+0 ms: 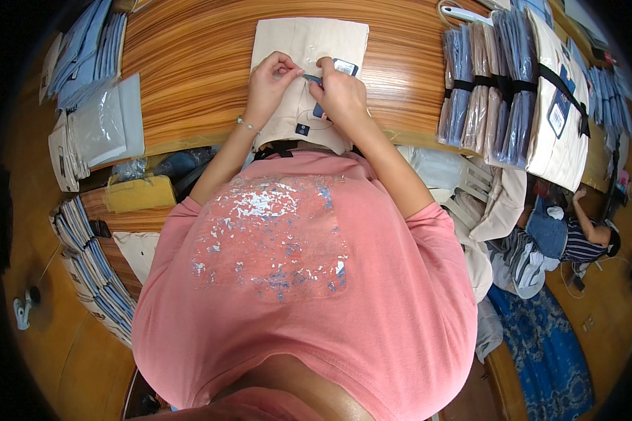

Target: The person folds a tan garment around a cardboard insert, smooths it, attaches a tag using a plastic fastener, and places the folded item into a clear plastic bag.

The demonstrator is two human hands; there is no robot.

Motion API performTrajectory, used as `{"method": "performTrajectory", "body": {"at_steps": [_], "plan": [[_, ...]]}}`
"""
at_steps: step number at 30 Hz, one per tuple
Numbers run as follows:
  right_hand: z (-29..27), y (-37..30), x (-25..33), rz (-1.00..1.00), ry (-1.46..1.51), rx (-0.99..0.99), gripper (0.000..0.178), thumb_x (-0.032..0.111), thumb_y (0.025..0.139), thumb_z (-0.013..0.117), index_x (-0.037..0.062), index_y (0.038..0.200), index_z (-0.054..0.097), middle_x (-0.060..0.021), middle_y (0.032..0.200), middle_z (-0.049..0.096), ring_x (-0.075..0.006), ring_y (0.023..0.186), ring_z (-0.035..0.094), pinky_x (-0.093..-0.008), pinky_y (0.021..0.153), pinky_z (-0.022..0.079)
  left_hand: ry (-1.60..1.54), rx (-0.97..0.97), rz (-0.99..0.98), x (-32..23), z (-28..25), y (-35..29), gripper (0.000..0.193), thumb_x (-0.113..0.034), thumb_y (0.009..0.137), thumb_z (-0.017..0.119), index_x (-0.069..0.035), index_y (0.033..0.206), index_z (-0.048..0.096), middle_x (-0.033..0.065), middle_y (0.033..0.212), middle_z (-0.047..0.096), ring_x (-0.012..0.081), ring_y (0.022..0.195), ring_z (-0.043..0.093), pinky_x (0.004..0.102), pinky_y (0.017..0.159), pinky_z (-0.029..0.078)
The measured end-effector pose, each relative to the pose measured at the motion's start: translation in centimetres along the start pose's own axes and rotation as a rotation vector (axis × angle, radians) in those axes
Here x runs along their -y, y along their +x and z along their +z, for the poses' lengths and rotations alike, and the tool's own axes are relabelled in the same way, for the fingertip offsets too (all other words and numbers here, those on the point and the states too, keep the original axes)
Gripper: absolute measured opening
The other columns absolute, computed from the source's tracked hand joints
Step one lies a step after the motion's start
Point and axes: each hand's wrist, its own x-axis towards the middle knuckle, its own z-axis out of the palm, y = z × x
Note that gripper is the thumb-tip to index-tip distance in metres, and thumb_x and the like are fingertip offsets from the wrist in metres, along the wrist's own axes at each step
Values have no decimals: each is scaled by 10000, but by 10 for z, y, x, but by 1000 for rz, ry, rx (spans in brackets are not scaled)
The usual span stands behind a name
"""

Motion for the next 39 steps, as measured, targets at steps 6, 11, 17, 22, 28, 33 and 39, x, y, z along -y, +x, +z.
{"method": "performTrajectory", "body": {"at_steps": [6,11,17,22,28,33,39], "plan": [[-6,-1,2,48,17,55,348,277,802,604,90,1080,508,-145,762,657,-326,716,644,-425,625,502,-106,-37,-14,-10,-14,-6,153,-85,795,672,-7,853,554,28,728,586,98,697,555,232,651,463],[-32,5,-46,179,170,-169,308,293,819,617,79,1024,532,-147,766,643,-305,703,630,-400,616,480,430,899,-365,-42,-101,-29,208,-206,808,632,-37,928,652,81,742,616,184,700,596,301,661,464],[-47,7,-45,142,167,-160,321,288,801,638,71,1014,536,-160,791,651,-333,753,638,-412,656,488,224,268,35,-27,-39,2,264,-282,764,666,-38,863,670,109,769,636,286,741,601,364,687,472],[-45,-3,-27,139,166,-36,342,259,790,638,70,1058,538,-151,823,655,-305,772,643,-389,669,494,503,204,132,-20,-1,10,218,-264,772,669,-50,808,660,96,773,625,248,747,586,339,675,461],[-32,-12,-25,109,175,10,366,267,785,660,73,1070,537,-152,780,639,-292,729,632,-376,649,486,453,218,115,-12,0,12,209,-237,783,664,-31,808,652,102,744,619,231,720,580,325,656,454],[-30,-11,-6,43,-33,103,364,220,780,632,85,1083,481,-151,780,653,-325,724,644,-420,615,500,259,240,-65,-7,-1,14,211,-215,820,635,-4,834,636,97,732,621,180,664,565,286,640,445],[-19,-1,5,12,-62,75,370,229,778,638,73,1070,473,-142,750,655,-333,707,642,-423,592,491,147,257,-137,3,1,16,189,-176,852,609,12,858,624,64,723,626,114,660,551,246,630,437]]}}
